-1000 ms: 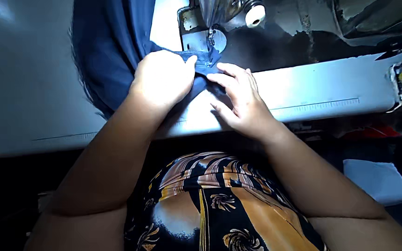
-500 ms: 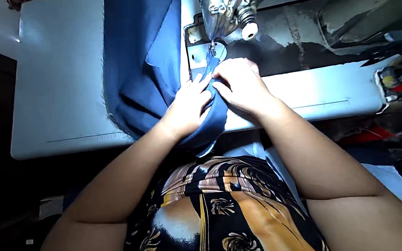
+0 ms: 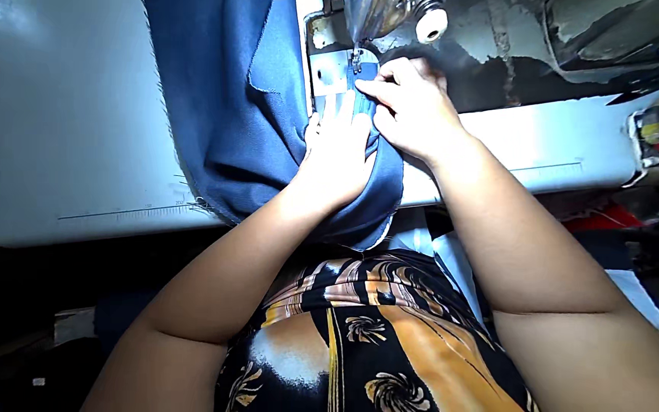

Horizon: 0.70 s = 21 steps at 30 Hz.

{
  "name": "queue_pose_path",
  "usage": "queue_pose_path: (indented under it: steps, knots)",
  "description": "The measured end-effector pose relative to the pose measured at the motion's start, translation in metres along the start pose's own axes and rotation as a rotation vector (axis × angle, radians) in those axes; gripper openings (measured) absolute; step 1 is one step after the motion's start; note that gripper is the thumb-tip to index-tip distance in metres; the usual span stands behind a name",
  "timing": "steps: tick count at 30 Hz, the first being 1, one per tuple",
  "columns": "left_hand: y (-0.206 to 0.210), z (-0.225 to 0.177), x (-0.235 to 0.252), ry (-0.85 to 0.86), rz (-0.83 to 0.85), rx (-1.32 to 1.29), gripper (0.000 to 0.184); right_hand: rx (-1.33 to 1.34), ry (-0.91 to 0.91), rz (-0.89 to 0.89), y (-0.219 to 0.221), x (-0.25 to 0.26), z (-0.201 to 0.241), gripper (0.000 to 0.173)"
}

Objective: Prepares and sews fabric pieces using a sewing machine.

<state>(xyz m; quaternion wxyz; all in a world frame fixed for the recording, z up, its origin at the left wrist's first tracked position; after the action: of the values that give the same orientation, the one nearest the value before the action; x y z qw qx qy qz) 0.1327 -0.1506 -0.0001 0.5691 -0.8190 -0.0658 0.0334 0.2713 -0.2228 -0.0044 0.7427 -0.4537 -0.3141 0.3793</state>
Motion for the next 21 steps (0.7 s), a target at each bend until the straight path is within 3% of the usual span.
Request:
queue_pose_path:
  steps: [9, 12, 15, 21]
  knots:
    - [0.008, -0.013, -0.021, 0.003, -0.037, -0.017, 0.041, 0.15, -0.217, 0.022, 0.001, -0.006, -0.008, 0.046]
    - [0.01, -0.013, -0.02, 0.007, -0.044, -0.014, 0.042, 0.138, -0.183, 0.002, 0.002, -0.006, -0.006, 0.047]
    - [0.009, -0.013, -0.018, -0.005, -0.03, -0.008, 0.041, 0.028, -0.072, 0.102, 0.001, -0.002, 0.0, 0.062]
    - [0.009, -0.013, -0.01, 0.003, -0.05, -0.004, 0.042, -0.001, -0.03, 0.085, 0.001, 0.002, 0.001, 0.056]
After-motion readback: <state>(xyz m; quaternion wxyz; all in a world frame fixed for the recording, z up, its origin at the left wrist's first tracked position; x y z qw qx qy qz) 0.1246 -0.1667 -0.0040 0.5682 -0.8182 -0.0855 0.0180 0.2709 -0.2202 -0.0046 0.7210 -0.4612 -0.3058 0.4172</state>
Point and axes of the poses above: each hand's wrist, its own x-axis towards the middle knuckle, its own y-axis out of the palm, z = x × y, the point moved 3 cm from there along x, towards the middle knuckle, and after that the axes turned 11 degrees about y, right-handed, at the moved point
